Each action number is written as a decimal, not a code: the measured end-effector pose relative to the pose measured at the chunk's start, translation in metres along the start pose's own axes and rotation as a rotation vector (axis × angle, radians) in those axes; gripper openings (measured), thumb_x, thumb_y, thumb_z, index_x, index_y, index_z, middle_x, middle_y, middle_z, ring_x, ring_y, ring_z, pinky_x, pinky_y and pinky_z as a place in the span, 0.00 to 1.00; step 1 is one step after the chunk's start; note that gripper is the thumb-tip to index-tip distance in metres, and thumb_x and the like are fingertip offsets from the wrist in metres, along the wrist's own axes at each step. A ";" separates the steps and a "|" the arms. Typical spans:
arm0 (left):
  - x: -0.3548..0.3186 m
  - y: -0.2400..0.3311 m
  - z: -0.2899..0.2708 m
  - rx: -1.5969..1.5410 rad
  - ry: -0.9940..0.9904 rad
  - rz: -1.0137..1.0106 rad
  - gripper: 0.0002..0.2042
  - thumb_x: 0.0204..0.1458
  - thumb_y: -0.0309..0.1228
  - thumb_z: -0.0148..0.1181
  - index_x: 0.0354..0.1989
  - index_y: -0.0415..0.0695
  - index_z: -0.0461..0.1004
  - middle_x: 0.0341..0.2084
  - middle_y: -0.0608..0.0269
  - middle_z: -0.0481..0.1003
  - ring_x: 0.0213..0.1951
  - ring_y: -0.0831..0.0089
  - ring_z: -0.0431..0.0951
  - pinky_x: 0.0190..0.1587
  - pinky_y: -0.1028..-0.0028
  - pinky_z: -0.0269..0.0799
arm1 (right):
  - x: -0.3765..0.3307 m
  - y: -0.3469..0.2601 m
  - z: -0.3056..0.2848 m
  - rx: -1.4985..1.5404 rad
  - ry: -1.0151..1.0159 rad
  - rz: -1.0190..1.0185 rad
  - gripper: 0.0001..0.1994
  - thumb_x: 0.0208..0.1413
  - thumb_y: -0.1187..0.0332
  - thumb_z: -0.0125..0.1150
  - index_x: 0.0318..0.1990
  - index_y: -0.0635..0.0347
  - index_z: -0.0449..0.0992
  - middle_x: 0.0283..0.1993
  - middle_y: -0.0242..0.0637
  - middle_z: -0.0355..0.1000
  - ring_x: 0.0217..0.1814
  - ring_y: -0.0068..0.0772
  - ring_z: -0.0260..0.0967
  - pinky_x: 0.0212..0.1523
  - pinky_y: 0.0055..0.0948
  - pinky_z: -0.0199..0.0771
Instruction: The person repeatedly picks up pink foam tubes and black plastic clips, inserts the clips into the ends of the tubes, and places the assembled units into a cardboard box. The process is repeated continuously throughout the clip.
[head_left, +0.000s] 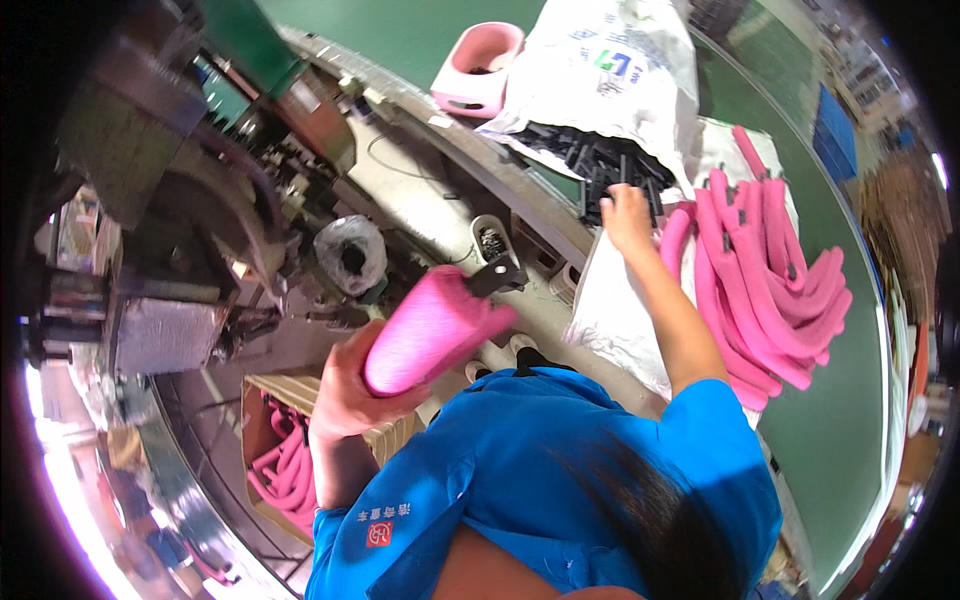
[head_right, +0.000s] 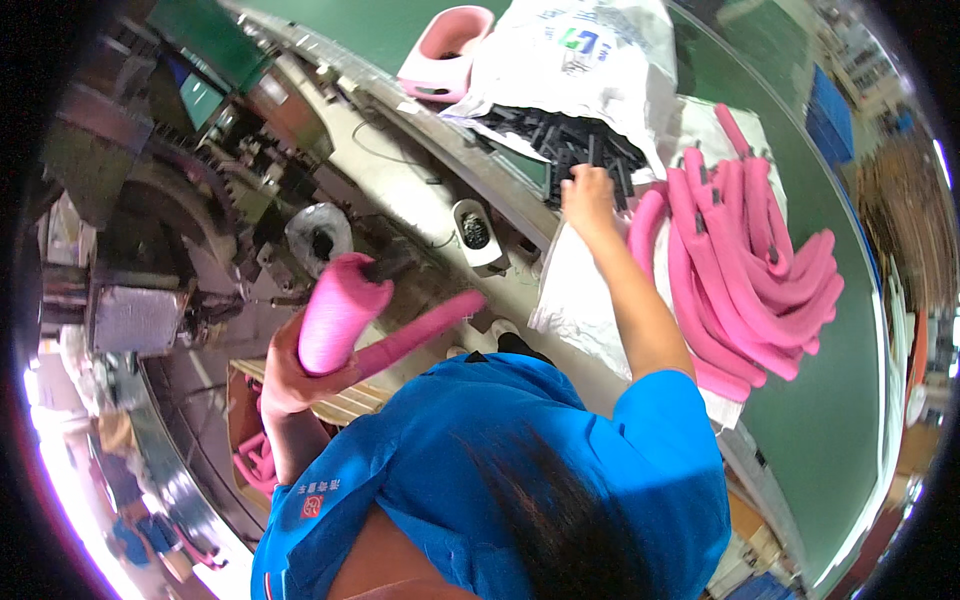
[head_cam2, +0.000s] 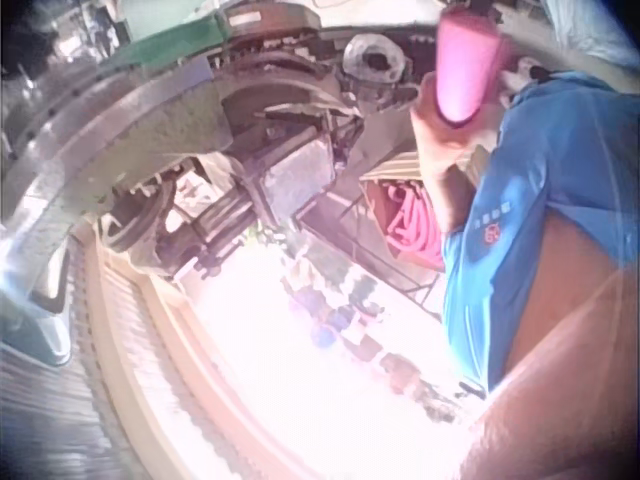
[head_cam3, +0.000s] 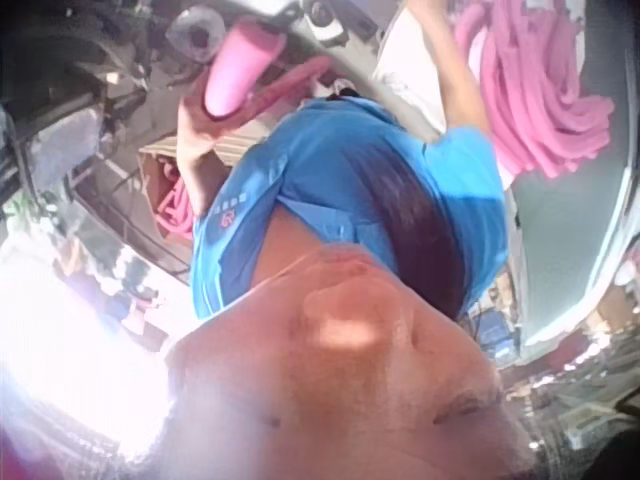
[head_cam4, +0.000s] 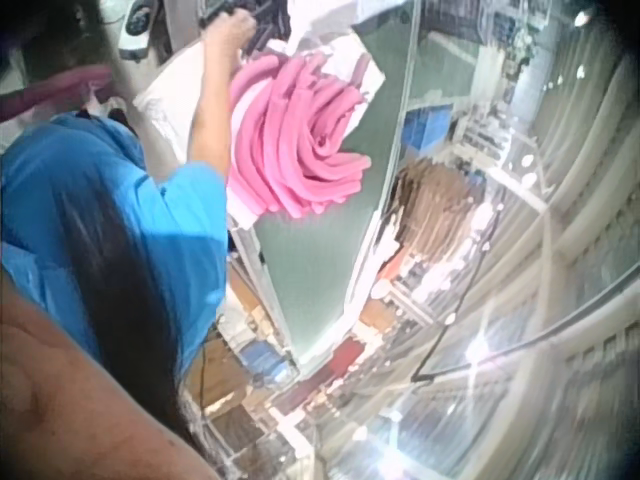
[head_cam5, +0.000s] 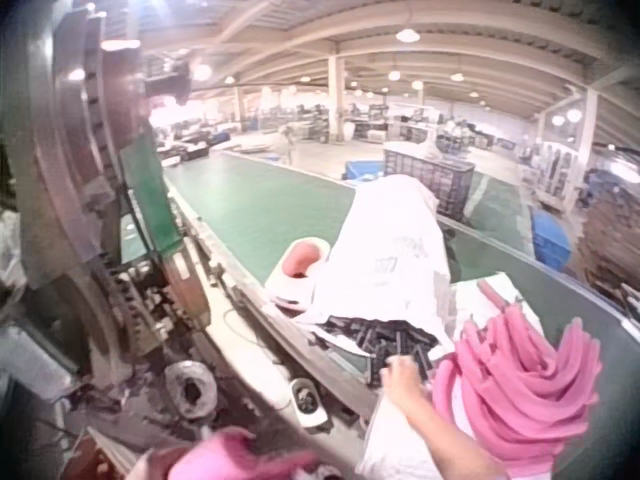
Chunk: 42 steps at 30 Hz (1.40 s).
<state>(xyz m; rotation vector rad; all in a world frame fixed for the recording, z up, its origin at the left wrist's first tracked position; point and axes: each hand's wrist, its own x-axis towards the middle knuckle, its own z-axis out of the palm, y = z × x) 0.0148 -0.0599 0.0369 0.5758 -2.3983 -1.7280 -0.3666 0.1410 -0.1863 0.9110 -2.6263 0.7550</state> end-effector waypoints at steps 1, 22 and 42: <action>-0.002 0.001 0.006 0.141 0.050 0.073 0.21 0.33 0.31 0.71 0.38 0.37 0.72 0.24 0.58 0.74 0.28 0.72 0.75 0.34 0.71 0.69 | 0.005 0.017 0.012 -0.161 -0.034 0.025 0.18 0.50 0.63 0.61 0.45 0.62 0.67 0.44 0.51 0.66 0.46 0.53 0.65 0.46 0.47 0.67; -0.090 -0.062 0.035 0.408 0.602 -0.058 0.20 0.28 0.27 0.66 0.36 0.43 0.71 0.26 0.54 0.75 0.28 0.54 0.78 0.32 0.64 0.74 | -0.008 -0.247 -0.117 1.330 -1.258 -0.453 0.20 0.54 0.71 0.62 0.56 0.61 0.70 0.42 0.31 0.75 0.41 0.14 0.67 0.41 0.16 0.68; -0.114 -0.132 0.021 0.464 0.753 -0.501 0.15 0.38 0.35 0.62 0.36 0.46 0.70 0.23 0.49 0.75 0.29 0.49 0.76 0.33 0.56 0.72 | -0.055 -0.370 0.048 1.061 -0.880 -0.184 0.22 0.63 0.53 0.48 0.22 0.61 0.70 0.14 0.30 0.55 0.19 0.24 0.52 0.22 0.29 0.53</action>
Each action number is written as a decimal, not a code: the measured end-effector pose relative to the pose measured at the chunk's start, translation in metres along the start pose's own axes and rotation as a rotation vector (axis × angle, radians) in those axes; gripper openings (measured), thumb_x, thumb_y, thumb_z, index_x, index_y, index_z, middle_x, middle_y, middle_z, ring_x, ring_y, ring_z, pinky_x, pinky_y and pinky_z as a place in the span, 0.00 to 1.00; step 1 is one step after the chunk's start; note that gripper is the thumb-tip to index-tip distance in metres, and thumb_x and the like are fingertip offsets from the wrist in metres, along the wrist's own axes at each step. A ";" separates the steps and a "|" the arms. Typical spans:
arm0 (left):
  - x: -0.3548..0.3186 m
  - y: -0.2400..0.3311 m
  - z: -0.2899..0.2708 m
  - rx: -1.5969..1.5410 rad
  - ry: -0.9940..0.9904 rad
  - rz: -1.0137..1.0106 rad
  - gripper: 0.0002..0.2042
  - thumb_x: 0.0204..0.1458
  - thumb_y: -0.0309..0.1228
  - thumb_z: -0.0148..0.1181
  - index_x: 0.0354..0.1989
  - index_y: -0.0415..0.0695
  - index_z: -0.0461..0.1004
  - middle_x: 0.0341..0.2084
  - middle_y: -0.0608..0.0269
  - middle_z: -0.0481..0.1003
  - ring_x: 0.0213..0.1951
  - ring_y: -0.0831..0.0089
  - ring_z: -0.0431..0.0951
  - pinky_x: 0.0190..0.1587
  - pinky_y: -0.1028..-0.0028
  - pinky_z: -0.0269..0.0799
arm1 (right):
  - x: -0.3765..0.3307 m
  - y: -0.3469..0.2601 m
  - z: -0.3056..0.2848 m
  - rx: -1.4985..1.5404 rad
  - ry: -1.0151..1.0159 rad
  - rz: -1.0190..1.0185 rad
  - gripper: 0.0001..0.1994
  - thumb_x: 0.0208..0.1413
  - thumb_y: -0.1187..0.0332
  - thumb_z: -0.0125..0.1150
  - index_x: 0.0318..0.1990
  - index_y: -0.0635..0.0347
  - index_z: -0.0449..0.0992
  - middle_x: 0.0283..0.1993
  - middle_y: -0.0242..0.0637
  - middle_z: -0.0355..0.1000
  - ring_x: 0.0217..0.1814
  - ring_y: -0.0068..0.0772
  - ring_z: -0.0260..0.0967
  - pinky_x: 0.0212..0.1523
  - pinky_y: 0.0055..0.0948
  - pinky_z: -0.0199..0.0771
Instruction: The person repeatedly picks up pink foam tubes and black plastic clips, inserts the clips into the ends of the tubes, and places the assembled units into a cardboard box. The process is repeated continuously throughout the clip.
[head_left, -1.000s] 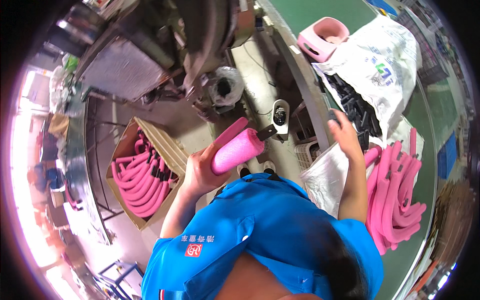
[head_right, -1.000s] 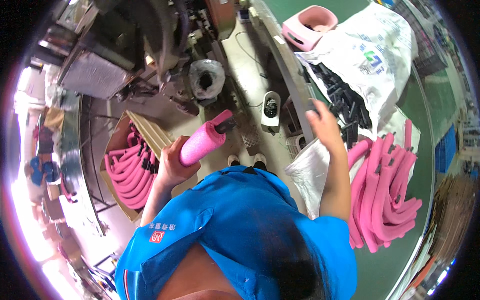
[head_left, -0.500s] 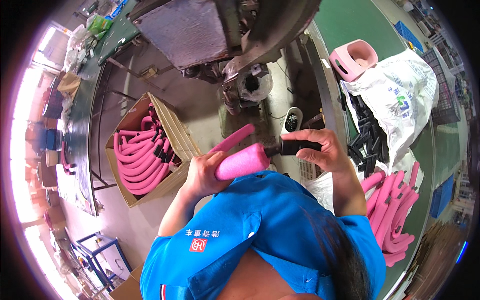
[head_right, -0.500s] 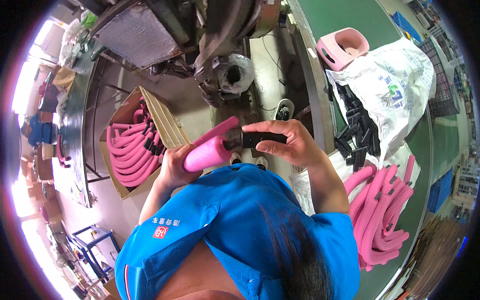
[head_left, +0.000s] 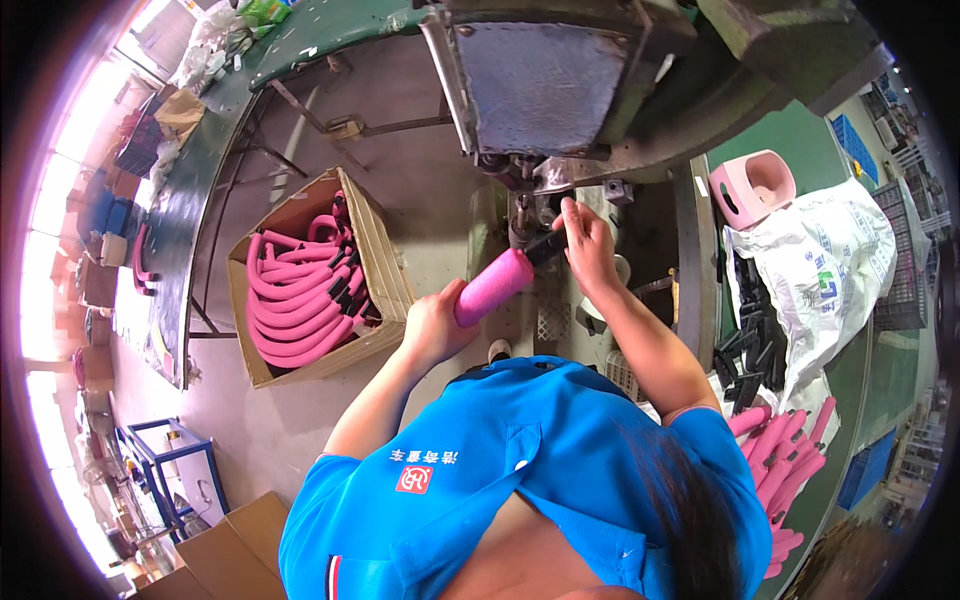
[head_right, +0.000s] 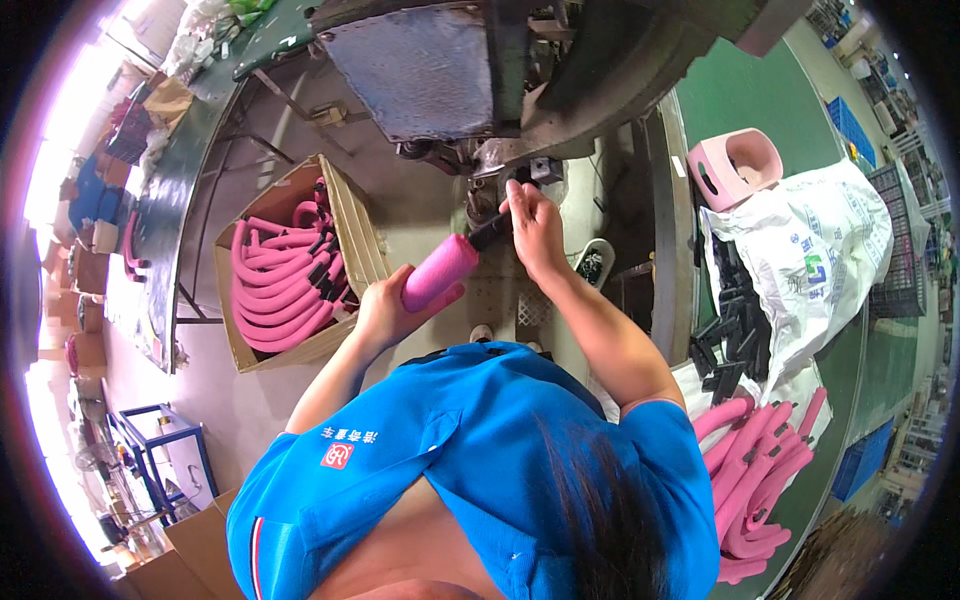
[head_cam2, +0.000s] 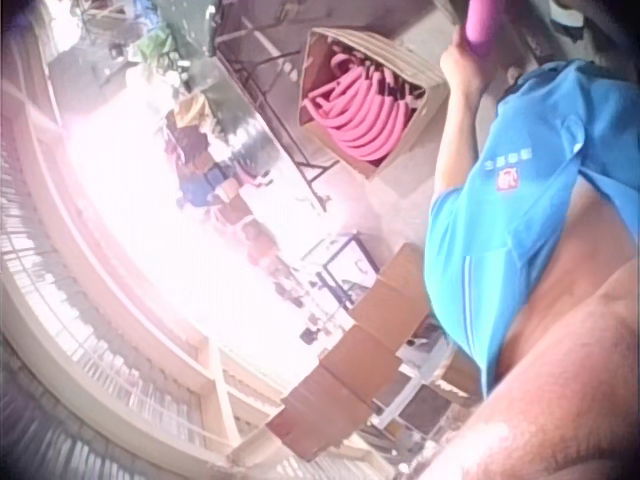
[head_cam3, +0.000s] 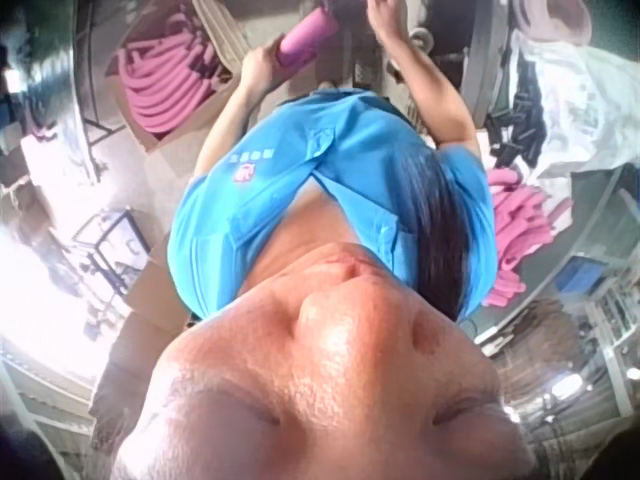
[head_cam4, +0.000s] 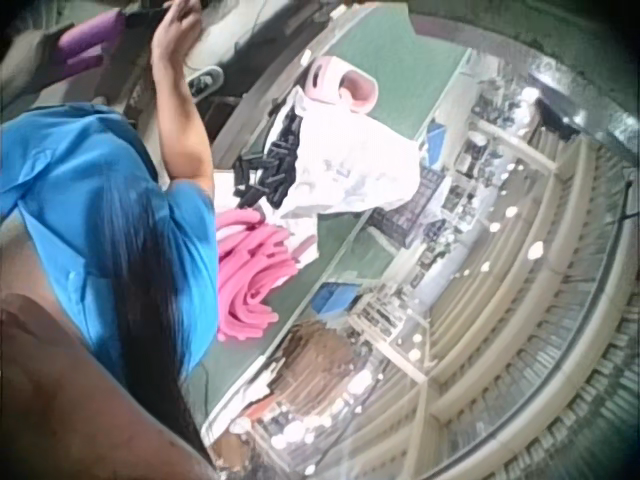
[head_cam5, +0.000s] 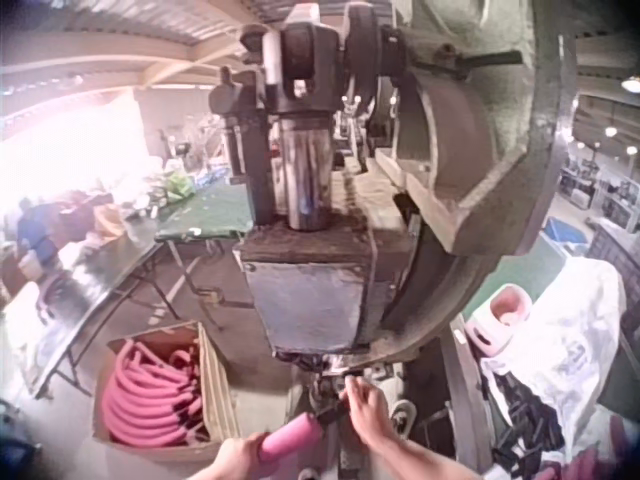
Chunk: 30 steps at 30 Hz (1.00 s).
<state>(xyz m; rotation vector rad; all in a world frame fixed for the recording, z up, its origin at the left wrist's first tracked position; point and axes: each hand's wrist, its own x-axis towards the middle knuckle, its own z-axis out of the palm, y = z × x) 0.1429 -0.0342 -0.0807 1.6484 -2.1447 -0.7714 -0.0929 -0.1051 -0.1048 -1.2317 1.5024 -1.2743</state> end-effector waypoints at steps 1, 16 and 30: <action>0.006 0.001 -0.002 0.005 0.012 -0.030 0.15 0.38 0.34 0.62 0.36 0.45 0.69 0.23 0.49 0.75 0.29 0.48 0.76 0.33 0.56 0.72 | 0.010 0.002 0.006 -0.039 0.002 -0.054 0.22 0.63 0.54 0.48 0.23 0.62 0.70 0.14 0.33 0.56 0.18 0.27 0.53 0.22 0.31 0.54; 0.039 0.004 0.001 -0.056 0.109 -0.059 0.18 0.37 0.34 0.60 0.37 0.42 0.66 0.23 0.46 0.74 0.30 0.46 0.76 0.35 0.55 0.71 | 0.074 -0.020 0.018 -0.587 -0.077 -0.438 0.19 0.58 0.60 0.48 0.51 0.63 0.70 0.53 0.53 0.67 0.55 0.52 0.63 0.55 0.46 0.62; 0.048 -0.007 0.004 -0.091 -0.108 -0.144 0.17 0.39 0.36 0.60 0.37 0.43 0.67 0.25 0.44 0.76 0.33 0.46 0.76 0.36 0.54 0.71 | 0.114 0.035 -0.014 -0.518 -0.127 -0.256 0.20 0.58 0.58 0.48 0.52 0.63 0.69 0.52 0.53 0.69 0.54 0.50 0.64 0.55 0.45 0.63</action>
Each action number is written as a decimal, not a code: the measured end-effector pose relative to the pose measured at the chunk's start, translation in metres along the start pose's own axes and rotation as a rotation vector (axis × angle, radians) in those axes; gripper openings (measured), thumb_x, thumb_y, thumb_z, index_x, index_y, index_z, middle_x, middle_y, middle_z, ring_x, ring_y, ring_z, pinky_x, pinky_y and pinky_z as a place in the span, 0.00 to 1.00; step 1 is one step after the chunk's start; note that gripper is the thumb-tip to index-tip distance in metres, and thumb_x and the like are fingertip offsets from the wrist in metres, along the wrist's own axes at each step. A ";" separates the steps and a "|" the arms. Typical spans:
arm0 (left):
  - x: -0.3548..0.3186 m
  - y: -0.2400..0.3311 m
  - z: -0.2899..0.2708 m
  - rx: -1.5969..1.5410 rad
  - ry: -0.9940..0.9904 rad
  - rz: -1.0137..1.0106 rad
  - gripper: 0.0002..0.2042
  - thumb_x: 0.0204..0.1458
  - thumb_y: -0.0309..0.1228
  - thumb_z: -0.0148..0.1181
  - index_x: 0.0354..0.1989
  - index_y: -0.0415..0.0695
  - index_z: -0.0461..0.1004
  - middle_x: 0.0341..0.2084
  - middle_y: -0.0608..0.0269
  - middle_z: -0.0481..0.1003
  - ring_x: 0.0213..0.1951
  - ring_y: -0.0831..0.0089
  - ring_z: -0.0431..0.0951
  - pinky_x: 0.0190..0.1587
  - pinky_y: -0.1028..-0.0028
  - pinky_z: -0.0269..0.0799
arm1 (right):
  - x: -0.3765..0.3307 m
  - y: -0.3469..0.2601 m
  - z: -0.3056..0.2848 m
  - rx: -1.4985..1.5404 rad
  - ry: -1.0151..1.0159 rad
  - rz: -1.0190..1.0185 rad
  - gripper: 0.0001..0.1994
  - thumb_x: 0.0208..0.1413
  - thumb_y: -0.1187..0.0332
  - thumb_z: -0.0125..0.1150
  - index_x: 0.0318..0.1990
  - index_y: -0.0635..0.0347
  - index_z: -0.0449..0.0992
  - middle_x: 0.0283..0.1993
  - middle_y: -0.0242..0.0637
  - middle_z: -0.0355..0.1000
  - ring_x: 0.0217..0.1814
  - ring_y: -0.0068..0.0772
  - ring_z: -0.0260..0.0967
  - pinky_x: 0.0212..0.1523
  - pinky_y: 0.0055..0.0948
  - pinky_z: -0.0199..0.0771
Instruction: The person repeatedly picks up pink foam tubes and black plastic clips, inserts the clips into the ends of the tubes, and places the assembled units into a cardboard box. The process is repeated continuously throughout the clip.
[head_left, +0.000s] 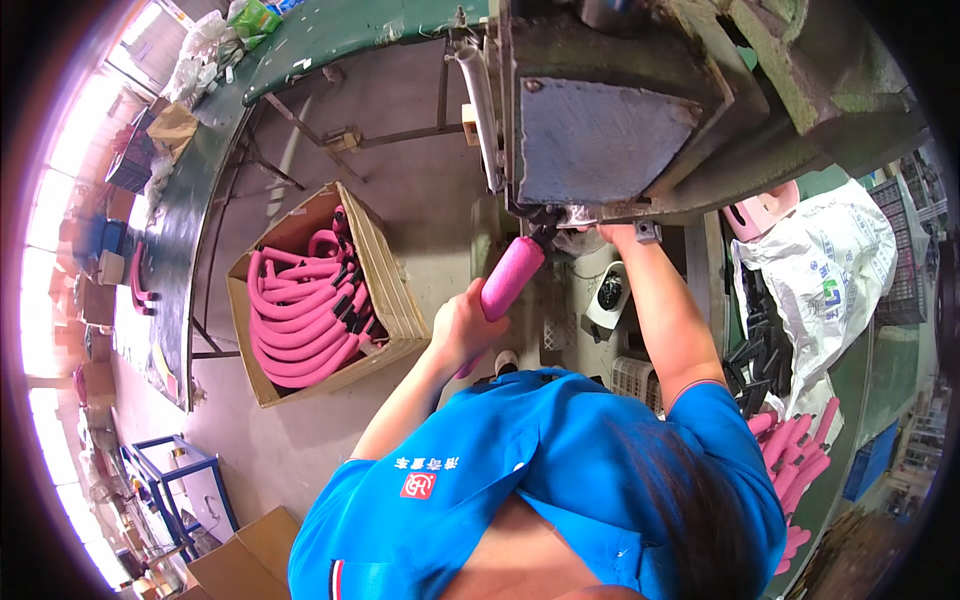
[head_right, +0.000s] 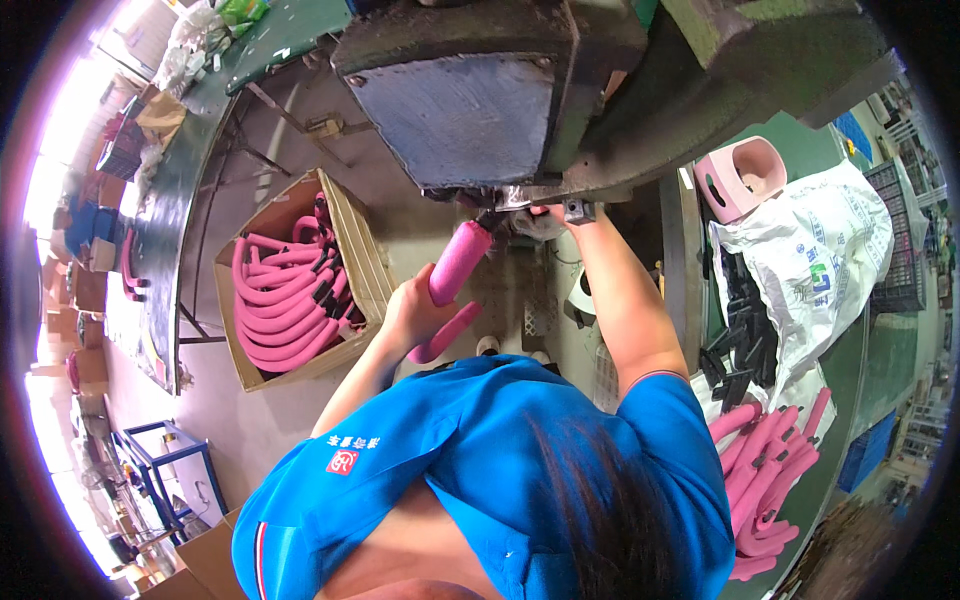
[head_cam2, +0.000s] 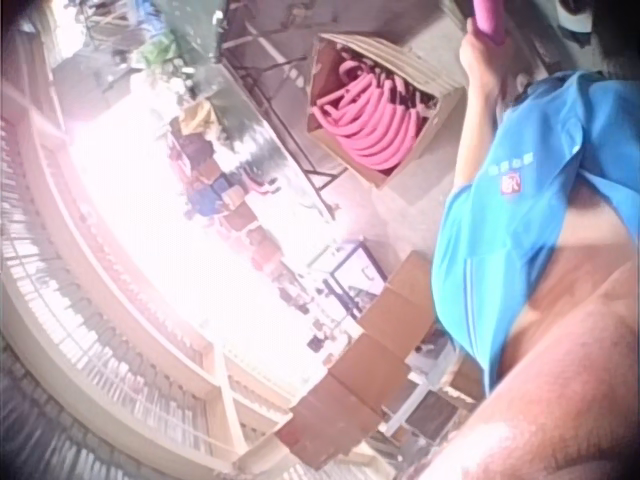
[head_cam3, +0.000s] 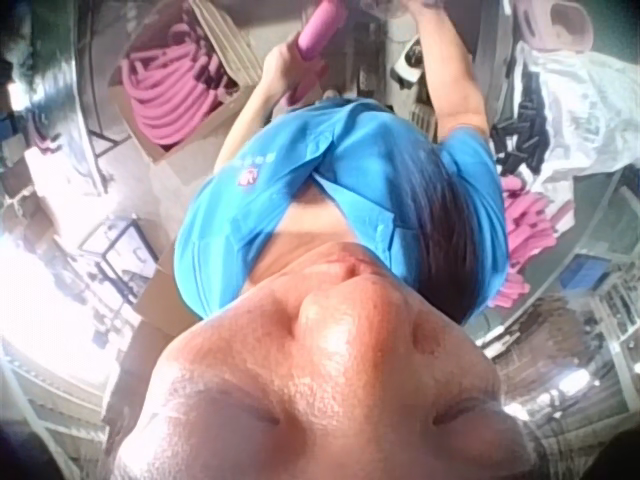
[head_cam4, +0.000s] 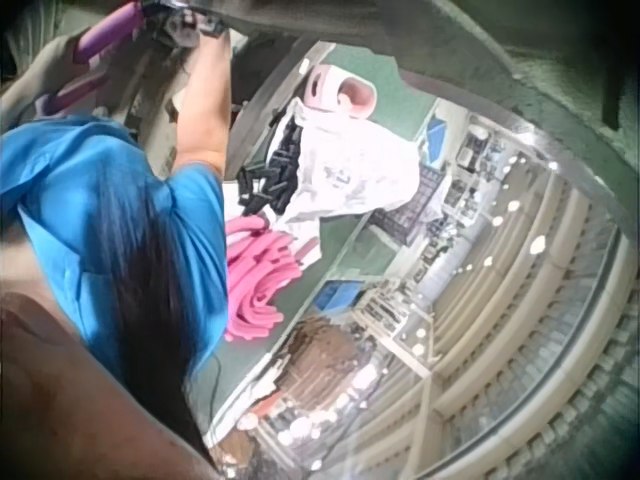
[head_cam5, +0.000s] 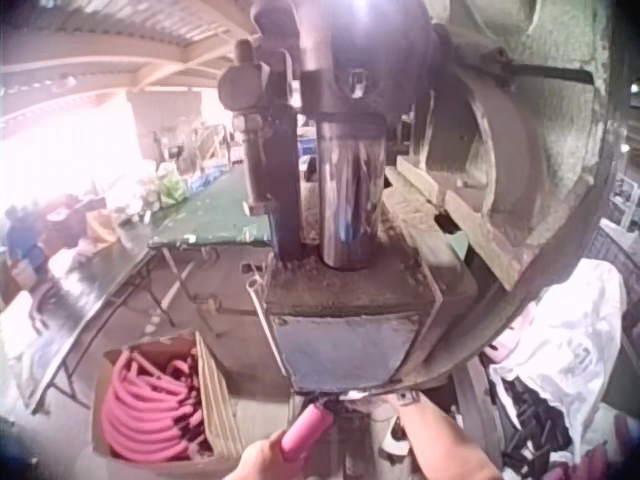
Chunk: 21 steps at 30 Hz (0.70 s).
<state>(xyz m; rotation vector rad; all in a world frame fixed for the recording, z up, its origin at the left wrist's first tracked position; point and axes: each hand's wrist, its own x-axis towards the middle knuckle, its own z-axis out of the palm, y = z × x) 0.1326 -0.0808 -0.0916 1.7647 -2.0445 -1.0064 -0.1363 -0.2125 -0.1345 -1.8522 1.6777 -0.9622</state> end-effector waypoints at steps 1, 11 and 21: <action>0.000 0.000 -0.004 0.015 -0.007 -0.004 0.17 0.39 0.37 0.60 0.38 0.43 0.67 0.26 0.44 0.76 0.33 0.46 0.76 0.37 0.54 0.71 | 0.005 0.012 0.001 -0.053 -0.001 0.014 0.20 0.58 0.58 0.48 0.52 0.63 0.69 0.52 0.53 0.68 0.54 0.50 0.64 0.55 0.45 0.62; 0.007 0.000 -0.010 0.065 -0.087 -0.020 0.23 0.34 0.40 0.64 0.40 0.43 0.69 0.27 0.44 0.76 0.34 0.46 0.77 0.39 0.55 0.72 | 0.016 0.055 0.099 -0.332 0.054 0.075 0.22 0.58 0.56 0.47 0.52 0.63 0.69 0.54 0.54 0.67 0.57 0.53 0.62 0.56 0.46 0.61; 0.010 -0.004 -0.026 0.165 -0.083 0.099 0.20 0.39 0.39 0.61 0.39 0.44 0.67 0.27 0.49 0.76 0.34 0.49 0.77 0.38 0.55 0.72 | 0.006 0.086 0.082 -0.269 -0.055 0.151 0.25 0.57 0.53 0.46 0.53 0.64 0.69 0.56 0.55 0.66 0.59 0.56 0.61 0.57 0.48 0.60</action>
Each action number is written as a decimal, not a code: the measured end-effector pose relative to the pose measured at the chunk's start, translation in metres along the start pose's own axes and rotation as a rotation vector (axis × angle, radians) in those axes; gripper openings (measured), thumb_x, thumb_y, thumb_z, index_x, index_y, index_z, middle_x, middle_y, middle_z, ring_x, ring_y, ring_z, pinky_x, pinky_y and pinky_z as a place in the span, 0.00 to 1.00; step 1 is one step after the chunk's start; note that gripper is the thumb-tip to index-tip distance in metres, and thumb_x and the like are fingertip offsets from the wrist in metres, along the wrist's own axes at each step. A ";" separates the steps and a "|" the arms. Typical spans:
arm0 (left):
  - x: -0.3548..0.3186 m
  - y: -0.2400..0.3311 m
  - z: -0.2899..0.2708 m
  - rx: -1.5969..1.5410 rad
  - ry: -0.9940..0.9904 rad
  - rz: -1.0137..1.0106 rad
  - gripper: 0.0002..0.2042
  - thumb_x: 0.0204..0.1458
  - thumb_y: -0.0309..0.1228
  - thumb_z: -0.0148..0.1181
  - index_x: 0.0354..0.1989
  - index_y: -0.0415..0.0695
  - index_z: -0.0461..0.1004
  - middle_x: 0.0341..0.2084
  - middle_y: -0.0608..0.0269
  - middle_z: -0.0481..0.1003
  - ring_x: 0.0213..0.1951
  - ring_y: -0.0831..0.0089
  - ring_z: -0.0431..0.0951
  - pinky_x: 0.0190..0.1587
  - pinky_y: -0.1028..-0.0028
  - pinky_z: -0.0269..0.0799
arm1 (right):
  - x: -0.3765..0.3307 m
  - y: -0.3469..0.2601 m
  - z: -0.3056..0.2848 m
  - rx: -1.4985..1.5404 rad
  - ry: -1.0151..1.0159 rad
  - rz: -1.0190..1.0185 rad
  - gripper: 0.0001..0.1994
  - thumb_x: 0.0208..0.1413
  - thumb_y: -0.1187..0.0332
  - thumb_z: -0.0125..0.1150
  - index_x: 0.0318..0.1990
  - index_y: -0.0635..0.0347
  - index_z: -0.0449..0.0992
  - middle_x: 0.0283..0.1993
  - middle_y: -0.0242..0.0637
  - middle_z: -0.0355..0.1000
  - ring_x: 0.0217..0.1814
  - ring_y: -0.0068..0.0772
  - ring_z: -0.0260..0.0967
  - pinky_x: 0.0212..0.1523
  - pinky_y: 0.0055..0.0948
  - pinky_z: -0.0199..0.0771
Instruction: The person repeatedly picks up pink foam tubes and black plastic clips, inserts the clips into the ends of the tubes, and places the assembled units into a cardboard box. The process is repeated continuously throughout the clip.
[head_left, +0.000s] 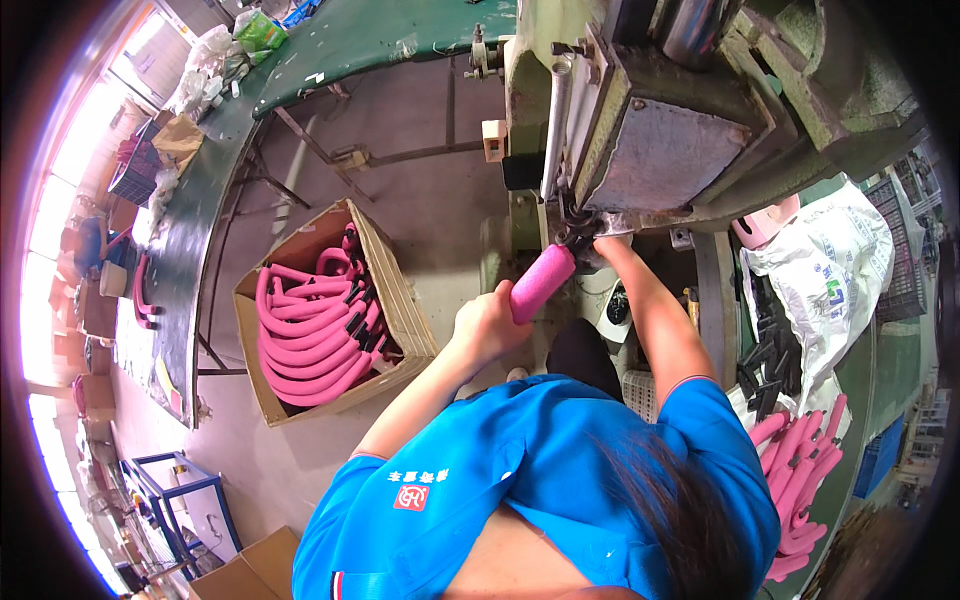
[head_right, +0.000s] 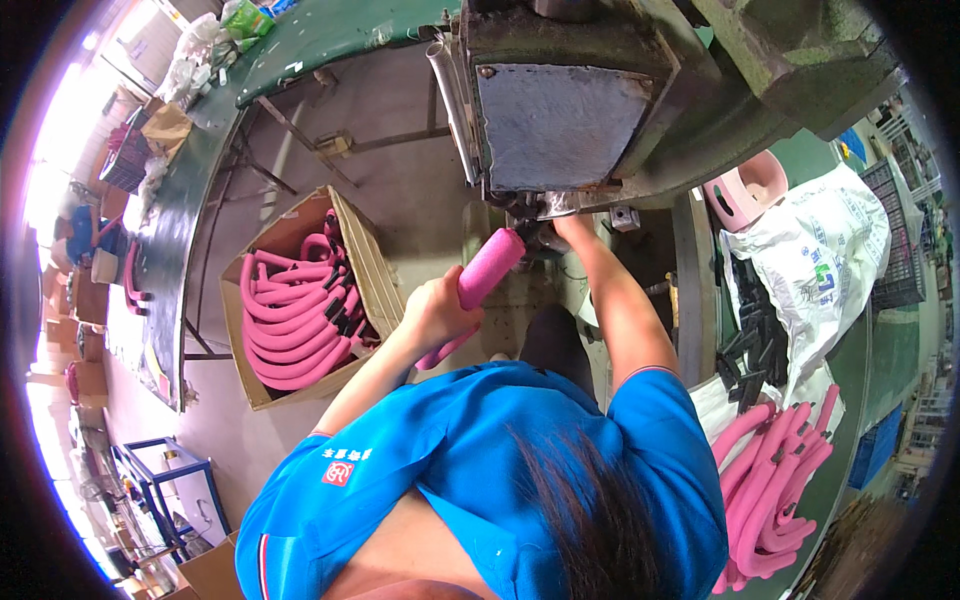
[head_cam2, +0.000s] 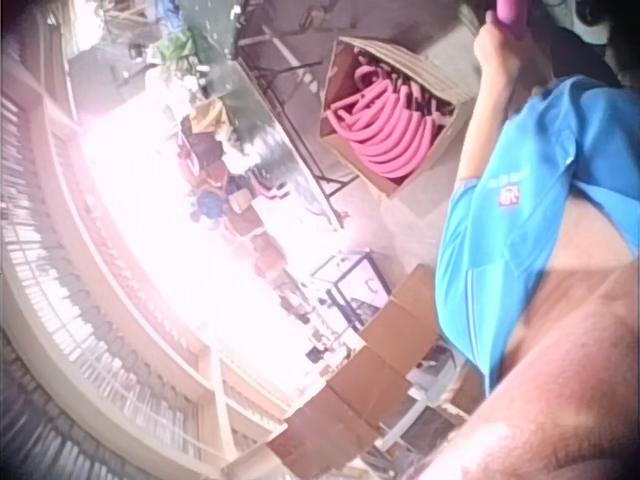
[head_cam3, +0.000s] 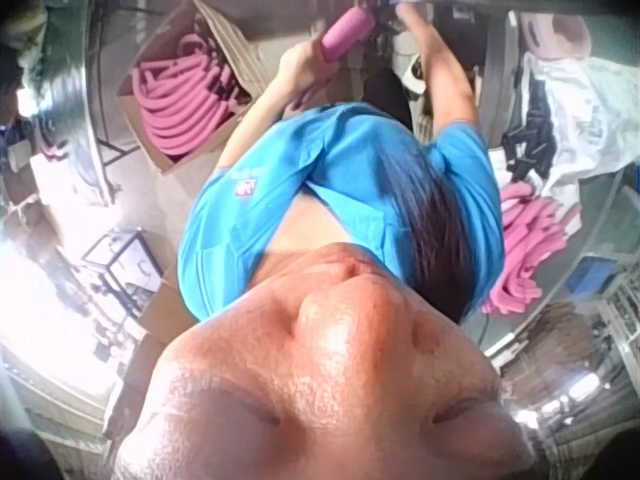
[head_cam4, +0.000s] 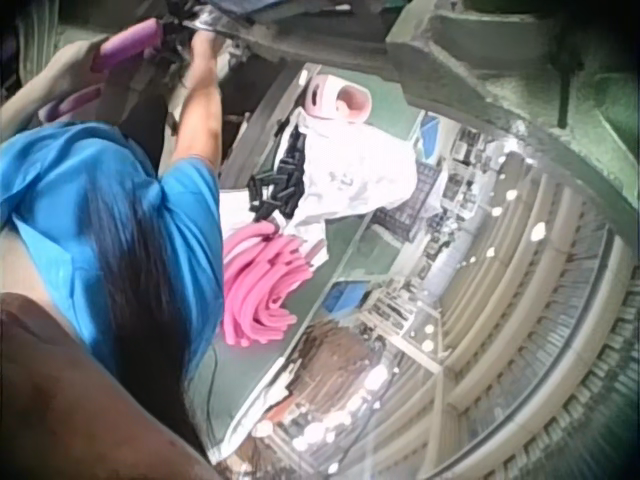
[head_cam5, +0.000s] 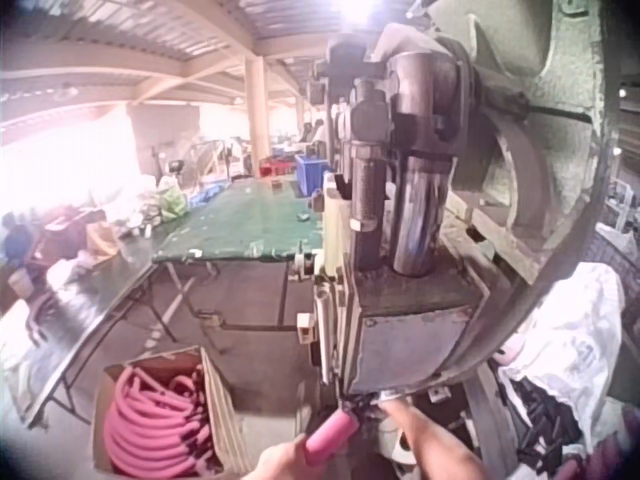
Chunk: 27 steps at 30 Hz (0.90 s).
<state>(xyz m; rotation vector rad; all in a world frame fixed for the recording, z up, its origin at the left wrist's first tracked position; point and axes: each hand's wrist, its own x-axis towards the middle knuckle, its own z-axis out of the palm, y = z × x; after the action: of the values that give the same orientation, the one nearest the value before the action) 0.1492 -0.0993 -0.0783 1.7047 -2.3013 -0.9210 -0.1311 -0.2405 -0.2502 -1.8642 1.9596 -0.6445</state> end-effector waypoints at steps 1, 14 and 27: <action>0.001 -0.001 0.000 0.006 0.020 0.014 0.20 0.39 0.39 0.61 0.40 0.44 0.67 0.27 0.49 0.76 0.34 0.49 0.77 0.38 0.55 0.72 | 0.003 0.000 -0.003 0.011 -0.016 0.007 0.25 0.57 0.53 0.46 0.53 0.64 0.69 0.56 0.55 0.66 0.59 0.57 0.61 0.57 0.48 0.60; 0.000 0.001 -0.012 -0.076 0.046 0.067 0.19 0.37 0.37 0.62 0.37 0.42 0.68 0.26 0.47 0.76 0.34 0.48 0.77 0.37 0.56 0.72 | -0.072 -0.050 -0.081 1.049 0.032 0.262 0.05 0.49 0.71 0.63 0.30 0.63 0.76 0.27 0.32 0.73 0.25 0.20 0.68 0.29 0.20 0.70; -0.071 -0.067 -0.023 -0.193 -0.019 0.072 0.18 0.35 0.36 0.64 0.35 0.44 0.68 0.24 0.47 0.74 0.32 0.47 0.76 0.36 0.56 0.70 | -0.097 -0.133 -0.126 1.297 -0.256 0.239 0.04 0.49 0.70 0.65 0.31 0.58 0.75 0.25 0.29 0.72 0.24 0.19 0.69 0.28 0.20 0.72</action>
<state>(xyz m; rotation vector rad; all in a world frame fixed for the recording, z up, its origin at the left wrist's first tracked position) 0.2390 -0.0557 -0.0788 1.5324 -2.1880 -1.1087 -0.0831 -0.1375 -0.0767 -0.8165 1.0414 -1.1318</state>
